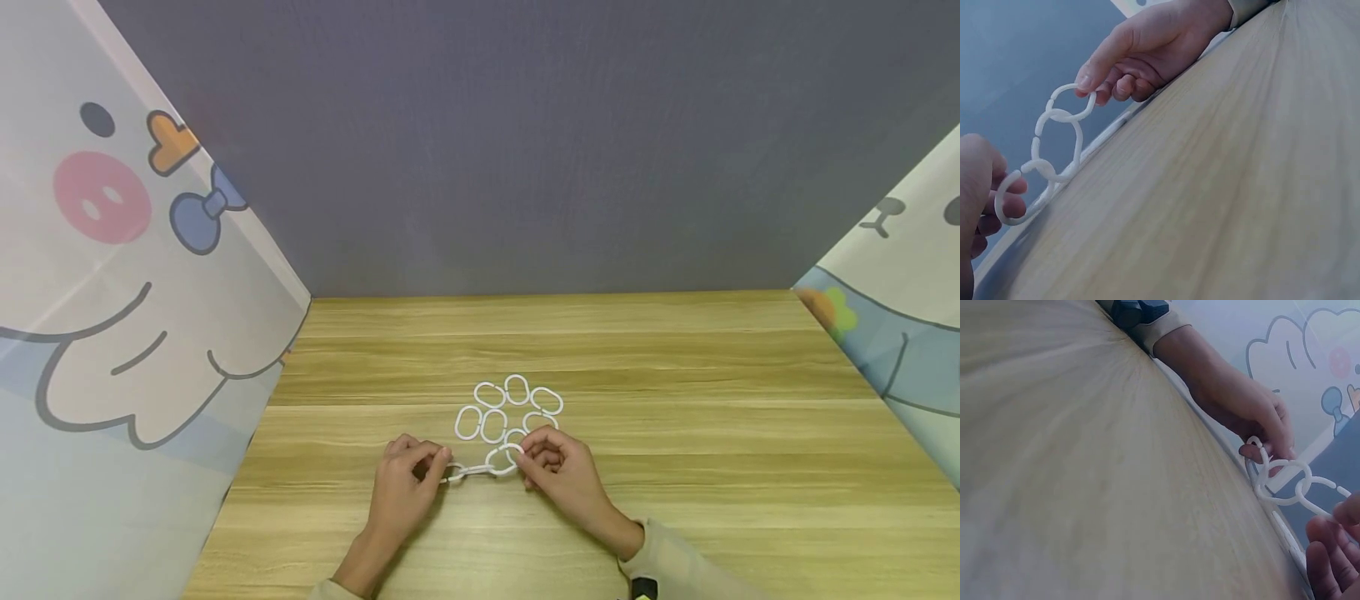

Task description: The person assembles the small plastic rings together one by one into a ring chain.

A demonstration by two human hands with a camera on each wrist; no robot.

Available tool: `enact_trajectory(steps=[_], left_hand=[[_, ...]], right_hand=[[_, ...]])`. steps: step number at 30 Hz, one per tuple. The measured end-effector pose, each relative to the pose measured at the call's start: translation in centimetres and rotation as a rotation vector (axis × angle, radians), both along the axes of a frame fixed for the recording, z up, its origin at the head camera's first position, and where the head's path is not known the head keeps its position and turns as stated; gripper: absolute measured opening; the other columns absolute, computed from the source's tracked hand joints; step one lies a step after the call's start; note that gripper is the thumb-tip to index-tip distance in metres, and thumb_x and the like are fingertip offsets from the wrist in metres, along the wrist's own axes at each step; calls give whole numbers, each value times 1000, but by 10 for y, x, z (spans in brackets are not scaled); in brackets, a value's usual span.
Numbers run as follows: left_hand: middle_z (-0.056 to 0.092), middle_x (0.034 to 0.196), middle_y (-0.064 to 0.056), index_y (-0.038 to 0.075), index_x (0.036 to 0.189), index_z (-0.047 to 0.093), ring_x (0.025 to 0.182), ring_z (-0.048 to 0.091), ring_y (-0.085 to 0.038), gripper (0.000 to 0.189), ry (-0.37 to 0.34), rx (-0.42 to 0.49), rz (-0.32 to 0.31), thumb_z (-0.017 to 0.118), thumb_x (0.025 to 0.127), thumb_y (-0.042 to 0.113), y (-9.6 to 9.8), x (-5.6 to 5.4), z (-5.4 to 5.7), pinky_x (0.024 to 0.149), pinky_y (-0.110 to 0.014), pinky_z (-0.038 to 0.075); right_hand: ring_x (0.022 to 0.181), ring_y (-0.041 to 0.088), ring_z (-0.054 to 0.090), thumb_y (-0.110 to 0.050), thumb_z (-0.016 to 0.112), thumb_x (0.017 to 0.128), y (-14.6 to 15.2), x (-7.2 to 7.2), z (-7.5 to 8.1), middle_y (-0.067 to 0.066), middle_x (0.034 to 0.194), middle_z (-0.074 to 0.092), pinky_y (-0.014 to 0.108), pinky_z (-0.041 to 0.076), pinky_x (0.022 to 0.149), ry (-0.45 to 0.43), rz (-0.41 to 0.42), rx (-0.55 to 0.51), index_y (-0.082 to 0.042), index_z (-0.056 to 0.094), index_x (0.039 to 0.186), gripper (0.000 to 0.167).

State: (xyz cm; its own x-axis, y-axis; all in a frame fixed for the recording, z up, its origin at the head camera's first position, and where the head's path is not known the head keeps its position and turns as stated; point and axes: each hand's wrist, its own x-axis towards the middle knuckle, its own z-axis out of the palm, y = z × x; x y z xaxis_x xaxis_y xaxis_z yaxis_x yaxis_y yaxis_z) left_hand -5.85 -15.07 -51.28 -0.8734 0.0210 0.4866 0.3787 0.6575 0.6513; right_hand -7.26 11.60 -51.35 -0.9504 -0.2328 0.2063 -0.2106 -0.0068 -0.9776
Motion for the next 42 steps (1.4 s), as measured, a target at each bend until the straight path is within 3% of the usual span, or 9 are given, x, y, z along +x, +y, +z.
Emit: enact_trajectory(steps=[13,19,25,28,36,42], left_hand=[[60,69,23,18,82,82,74,50,0,17,-101,-61,31,88,94,8,-1,-1,-1,67,-26,46],[63,72,22,18,84,83,75,52,0,15,-78,-49,20,89,93,7,-1,-1,-2,67,-25,47],[69,81,17,17,93,83,75,57,-1,20,53,57,-74,89,89,-1,5,0,-3,60,-21,49],[70,84,15,15,97,82,74,59,-4,22,79,119,-135,89,88,-3,10,1,-3,59,-21,50],[74,93,12,11,110,81,81,64,-4,23,11,156,-216,88,90,0,19,7,-2,68,-25,58],[75,97,18,17,121,78,86,65,-3,33,-102,115,-260,89,92,5,22,10,-2,72,-26,60]], right_hand=[[61,10,69,5,81,97,1,0,-1,13,82,73,26,60,54,47,37,50,1,72,101,11],[61,10,69,6,82,95,1,0,-2,12,80,74,25,59,53,58,42,58,-1,73,99,13],[60,15,71,5,83,95,1,0,-2,14,81,75,27,60,53,58,59,53,-1,73,99,12],[60,15,71,5,82,96,1,0,-2,14,81,75,28,60,53,67,59,57,-1,73,100,12],[61,11,70,4,84,95,1,-1,-1,14,82,76,28,60,53,43,54,62,-1,74,99,12],[60,10,69,5,84,94,1,0,0,15,80,76,28,60,53,29,67,64,-1,74,99,12]])
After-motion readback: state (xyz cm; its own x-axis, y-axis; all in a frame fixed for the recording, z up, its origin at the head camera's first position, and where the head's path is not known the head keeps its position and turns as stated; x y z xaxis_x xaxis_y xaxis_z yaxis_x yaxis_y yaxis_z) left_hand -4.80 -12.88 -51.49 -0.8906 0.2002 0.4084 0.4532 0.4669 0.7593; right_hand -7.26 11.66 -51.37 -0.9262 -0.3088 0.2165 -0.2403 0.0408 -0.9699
